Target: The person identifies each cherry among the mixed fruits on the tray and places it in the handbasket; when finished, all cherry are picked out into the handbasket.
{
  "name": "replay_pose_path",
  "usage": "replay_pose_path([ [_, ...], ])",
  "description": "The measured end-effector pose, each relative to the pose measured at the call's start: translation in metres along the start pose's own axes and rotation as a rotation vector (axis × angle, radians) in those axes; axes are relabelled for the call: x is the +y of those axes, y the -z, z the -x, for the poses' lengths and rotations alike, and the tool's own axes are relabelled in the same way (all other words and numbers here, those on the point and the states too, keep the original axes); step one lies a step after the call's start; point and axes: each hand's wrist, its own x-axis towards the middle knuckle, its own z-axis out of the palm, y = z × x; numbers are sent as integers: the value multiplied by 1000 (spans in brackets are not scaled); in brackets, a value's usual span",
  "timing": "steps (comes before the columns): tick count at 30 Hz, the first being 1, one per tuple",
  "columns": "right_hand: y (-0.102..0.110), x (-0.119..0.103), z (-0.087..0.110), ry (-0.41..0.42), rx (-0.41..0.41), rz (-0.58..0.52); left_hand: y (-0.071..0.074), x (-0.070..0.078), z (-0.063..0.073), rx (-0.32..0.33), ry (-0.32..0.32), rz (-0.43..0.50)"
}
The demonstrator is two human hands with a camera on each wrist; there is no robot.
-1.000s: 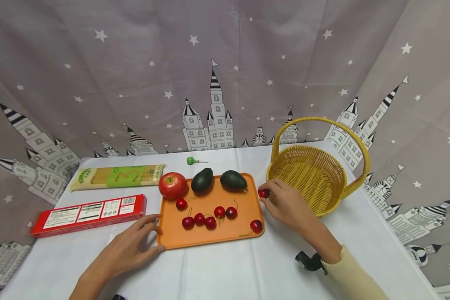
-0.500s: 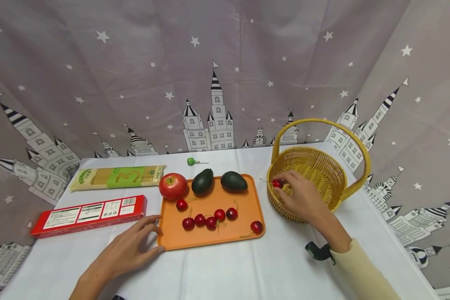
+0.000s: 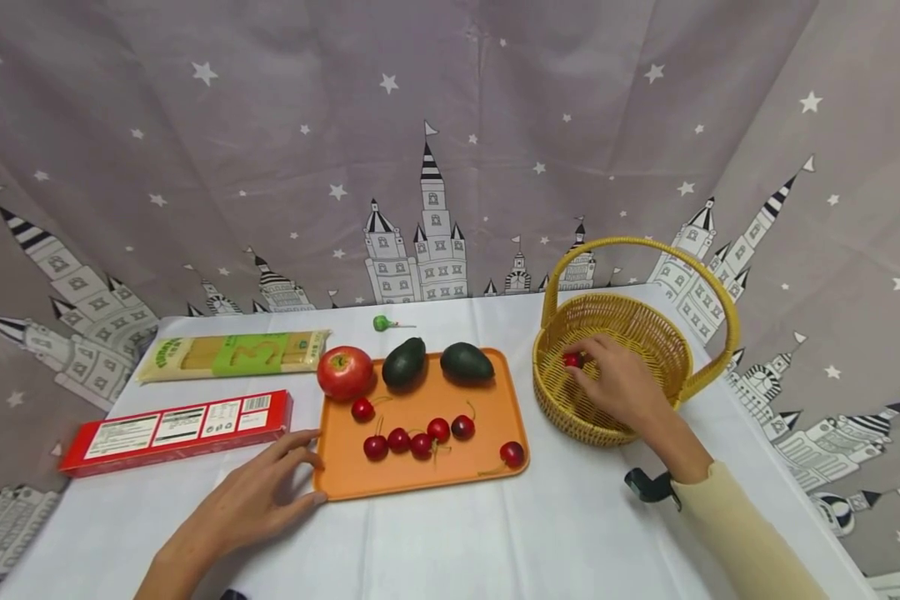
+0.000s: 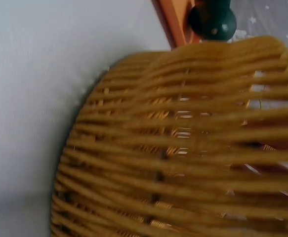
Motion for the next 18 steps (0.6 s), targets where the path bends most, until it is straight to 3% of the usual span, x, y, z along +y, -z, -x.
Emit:
replay_pose_path([
  [18,-6,26,-18,-69,-126,-28,0,-1,1,16,-1,9],
])
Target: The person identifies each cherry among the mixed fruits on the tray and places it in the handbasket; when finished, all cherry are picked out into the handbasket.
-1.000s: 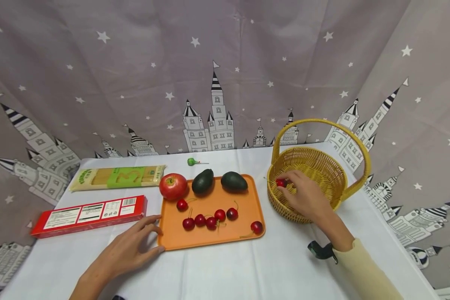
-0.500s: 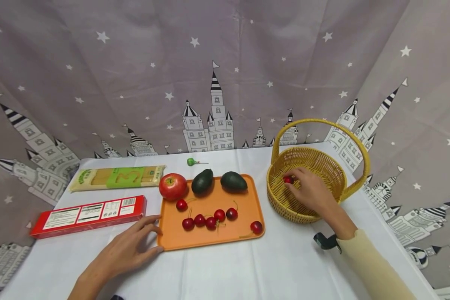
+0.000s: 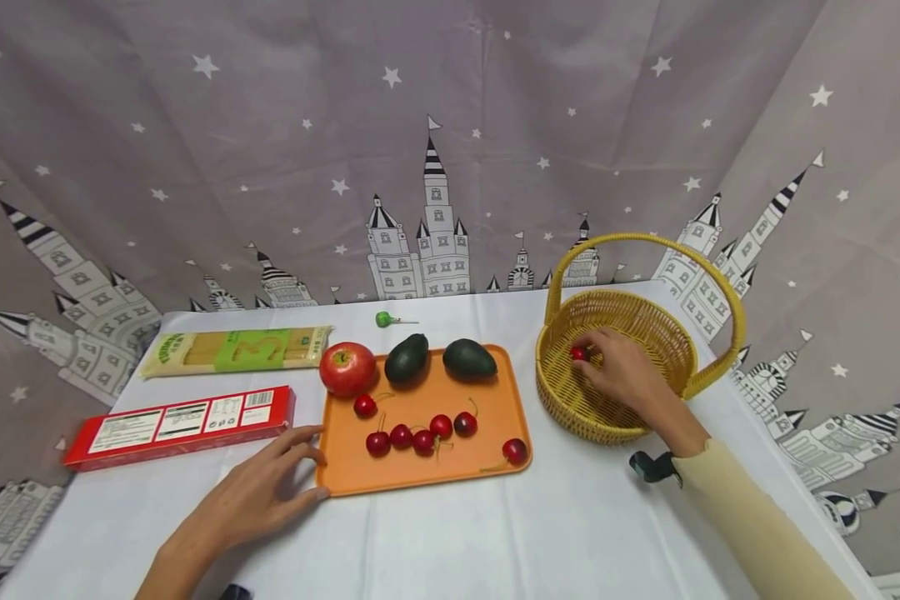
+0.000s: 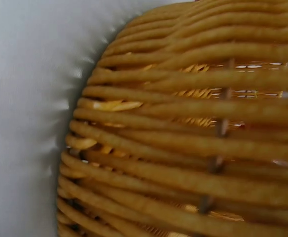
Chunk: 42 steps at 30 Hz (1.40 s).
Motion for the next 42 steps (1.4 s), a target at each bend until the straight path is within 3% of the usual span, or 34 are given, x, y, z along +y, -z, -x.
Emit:
replay_pose_path([
  [7,-4,8,-3,-36,-50,23,-3,-1,2,6,3,5],
  [22,-8,15,-7,-26,-96,40,-1,1,2,15,-6,-34],
  [30,-9,14,-5,-30,-92,47,-1,2,2,27,-19,-57],
  [42,-3,9,4,-15,-15,30,1,3,1,1,-5,-52],
])
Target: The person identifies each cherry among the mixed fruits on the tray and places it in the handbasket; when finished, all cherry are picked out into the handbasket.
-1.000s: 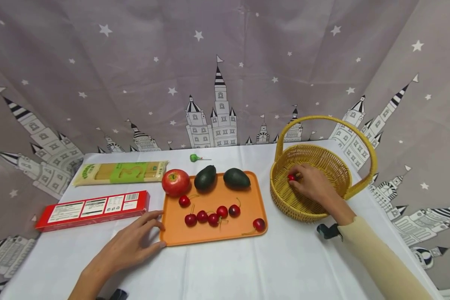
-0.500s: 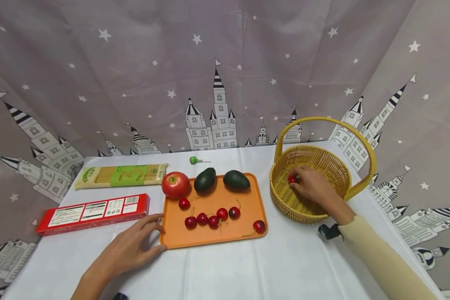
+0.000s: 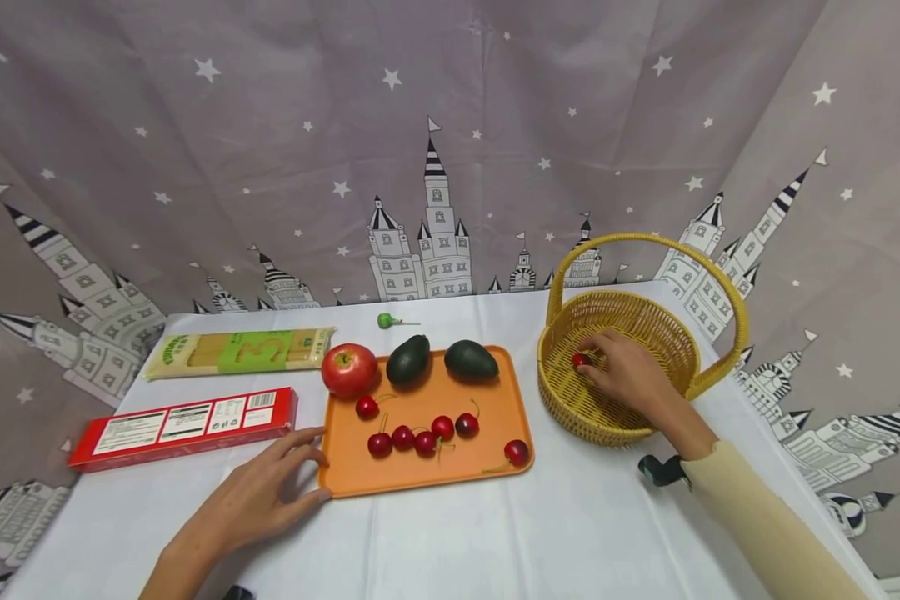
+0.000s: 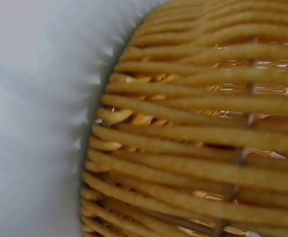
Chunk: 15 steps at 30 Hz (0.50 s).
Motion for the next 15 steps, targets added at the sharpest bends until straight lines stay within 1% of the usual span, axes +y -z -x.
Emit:
replay_pose_path([
  [7,2,-8,11,40,68,-11,-1,1,0,4,3,-25],
  [12,-1,-23,18,66,101,-43,0,1,0,5,2,-29],
  [15,-3,-33,22,82,134,-55,0,2,0,7,2,-29],
])
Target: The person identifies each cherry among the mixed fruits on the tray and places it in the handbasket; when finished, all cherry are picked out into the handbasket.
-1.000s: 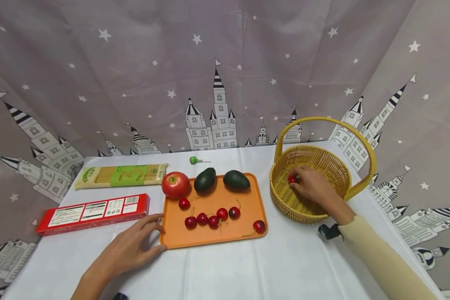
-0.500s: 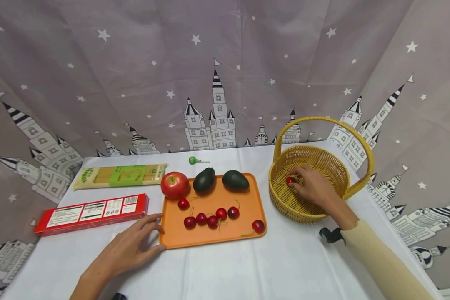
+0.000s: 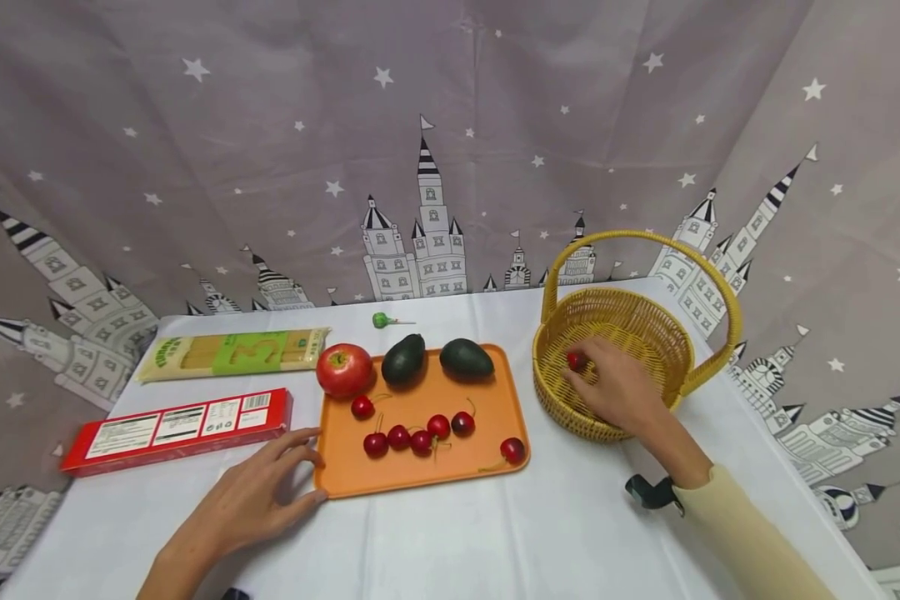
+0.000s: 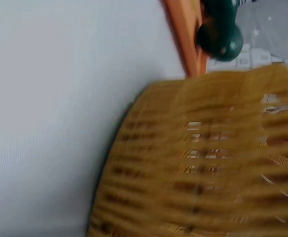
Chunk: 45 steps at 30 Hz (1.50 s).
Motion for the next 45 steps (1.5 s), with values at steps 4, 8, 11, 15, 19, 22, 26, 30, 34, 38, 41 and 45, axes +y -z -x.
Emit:
replay_pose_path([
  [4,-2,-13,4,35,43,4,0,0,0,5,-3,5],
  [8,-5,-24,8,69,62,-16,-2,0,1,17,-4,4],
  [11,-9,-32,12,99,73,-31,-3,0,2,25,-10,4],
  [15,-14,-41,19,128,85,-38,-5,-1,3,35,-20,2],
  [19,-20,-48,25,136,102,-53,-5,-1,3,44,-21,-7],
  [22,-22,-52,29,146,123,-56,-3,0,2,39,-16,-8],
  [26,-24,-60,33,180,117,-51,-2,0,1,22,-10,-1],
  [30,-28,-67,36,234,107,-52,-2,0,0,14,-9,-9],
  [34,-33,-72,38,267,102,-59,-1,0,-1,32,-20,-14],
  [38,-39,-75,42,263,64,-76,-2,-1,-1,42,-27,-12],
  [41,-43,-77,46,251,28,-72,-2,-1,-1,33,-22,-10],
  [45,-47,-78,48,231,-21,-46,-3,0,1,16,-13,-8],
])
